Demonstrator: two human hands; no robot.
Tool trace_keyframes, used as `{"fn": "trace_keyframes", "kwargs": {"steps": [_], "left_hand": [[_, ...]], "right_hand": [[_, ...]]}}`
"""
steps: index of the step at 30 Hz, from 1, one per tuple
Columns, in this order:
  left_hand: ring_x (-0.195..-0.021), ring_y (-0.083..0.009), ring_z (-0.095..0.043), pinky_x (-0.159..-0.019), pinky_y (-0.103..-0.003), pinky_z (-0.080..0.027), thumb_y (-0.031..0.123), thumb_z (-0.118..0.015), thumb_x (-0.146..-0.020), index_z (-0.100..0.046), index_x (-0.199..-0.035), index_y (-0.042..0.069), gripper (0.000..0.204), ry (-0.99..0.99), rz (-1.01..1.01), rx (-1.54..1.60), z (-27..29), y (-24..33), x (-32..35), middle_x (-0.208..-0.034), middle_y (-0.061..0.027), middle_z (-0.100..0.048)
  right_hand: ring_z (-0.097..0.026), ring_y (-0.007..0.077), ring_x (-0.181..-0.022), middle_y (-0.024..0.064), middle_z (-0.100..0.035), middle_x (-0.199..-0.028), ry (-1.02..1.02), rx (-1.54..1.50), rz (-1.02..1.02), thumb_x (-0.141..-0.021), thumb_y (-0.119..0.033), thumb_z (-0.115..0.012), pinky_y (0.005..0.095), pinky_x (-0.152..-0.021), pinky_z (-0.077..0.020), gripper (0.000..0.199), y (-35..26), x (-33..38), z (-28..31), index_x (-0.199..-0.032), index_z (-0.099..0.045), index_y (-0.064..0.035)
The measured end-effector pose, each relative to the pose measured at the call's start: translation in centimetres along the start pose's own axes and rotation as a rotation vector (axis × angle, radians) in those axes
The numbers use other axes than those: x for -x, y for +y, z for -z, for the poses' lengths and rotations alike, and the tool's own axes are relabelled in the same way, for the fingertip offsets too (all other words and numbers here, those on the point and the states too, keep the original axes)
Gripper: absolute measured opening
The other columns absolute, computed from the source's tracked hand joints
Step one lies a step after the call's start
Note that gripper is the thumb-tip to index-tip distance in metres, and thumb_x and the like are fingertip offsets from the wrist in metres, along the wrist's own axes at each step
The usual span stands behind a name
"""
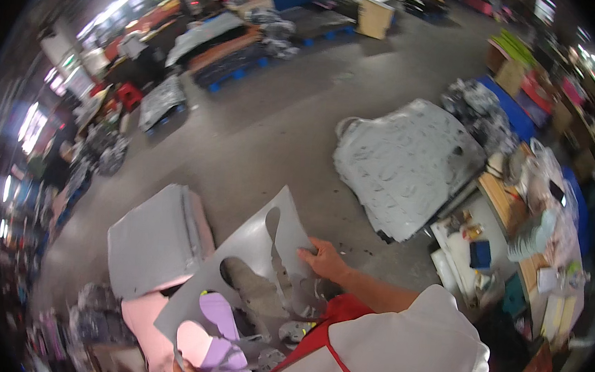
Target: The person places a sheet of gray material on a hydraulic cutting press, aligns a shoe-shaped template, and presses the machine to cut multiple insoles. They remove the cut pieces, stack them, and repeat the process with new sheets.
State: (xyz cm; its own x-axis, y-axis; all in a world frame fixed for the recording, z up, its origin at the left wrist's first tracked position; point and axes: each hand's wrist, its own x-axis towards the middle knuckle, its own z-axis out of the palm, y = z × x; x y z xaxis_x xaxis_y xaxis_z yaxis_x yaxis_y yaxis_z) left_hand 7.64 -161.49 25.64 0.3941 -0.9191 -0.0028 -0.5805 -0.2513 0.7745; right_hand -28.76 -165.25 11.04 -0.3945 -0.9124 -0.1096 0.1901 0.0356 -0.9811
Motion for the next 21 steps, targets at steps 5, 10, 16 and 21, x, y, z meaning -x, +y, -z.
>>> {"fn": "trace_keyframes", "kwargs": {"steps": [5,10,16,21], "left_hand": [[-0.103,-0.0215,-0.045,-0.083,-0.037,-0.042,0.013,-0.038,-0.098,-0.040,-0.131,-0.006,0.038,-0.472,-0.077,0.220,-10.2,7.4,-8.6,-0.120,-0.0157,-0.044],[-0.038,-0.0011,-0.033,-0.035,-0.020,-0.025,0.013,-0.049,-0.096,-0.057,-0.116,-0.001,0.026,-0.652,-0.388,0.288,-22.3,9.5,-15.9,-0.055,0.0061,-0.042],[-0.042,-0.0025,-0.040,-0.036,-0.020,-0.028,0.004,-0.052,-0.089,-0.058,-0.115,-0.002,0.027,-1.050,-0.488,0.213,-32.3,18.7,-22.5,-0.055,0.0040,-0.046],[-0.045,-0.0026,-0.040,-0.039,-0.020,-0.032,0.000,-0.052,-0.085,-0.056,-0.120,0.003,0.035,-1.222,-0.709,0.164,-41.7,31.7,-23.9,-0.058,0.0050,-0.045]], "right_hand": [[-0.055,0.0095,-0.067,0.0022,-0.064,-0.084,0.371,0.050,0.047,-0.089,-0.015,-0.060,0.0267,-0.062,-0.0472,0.026,-1.5,-3.3,7.3,-0.111,-0.059,-0.0013],[-0.058,0.0109,-0.076,0.0034,-0.065,-0.086,0.620,-0.078,-0.120,-0.089,-0.016,-0.059,0.0276,-0.067,-0.0493,0.027,-0.7,-4.2,11.4,-0.112,-0.060,-0.0015],[-0.054,0.0057,-0.064,0.0012,-0.065,-0.080,0.875,-0.178,-0.147,-0.087,-0.011,-0.061,0.0216,-0.051,-0.0427,0.020,-0.3,-4.3,15.3,-0.105,-0.065,-0.0026],[-0.054,0.0048,-0.075,-0.0029,-0.065,-0.088,1.127,-0.227,0.152,-0.088,-0.009,-0.063,0.0228,-0.067,-0.0459,0.016,-4.9,-3.5,20.9,-0.103,-0.066,-0.0030]]}}
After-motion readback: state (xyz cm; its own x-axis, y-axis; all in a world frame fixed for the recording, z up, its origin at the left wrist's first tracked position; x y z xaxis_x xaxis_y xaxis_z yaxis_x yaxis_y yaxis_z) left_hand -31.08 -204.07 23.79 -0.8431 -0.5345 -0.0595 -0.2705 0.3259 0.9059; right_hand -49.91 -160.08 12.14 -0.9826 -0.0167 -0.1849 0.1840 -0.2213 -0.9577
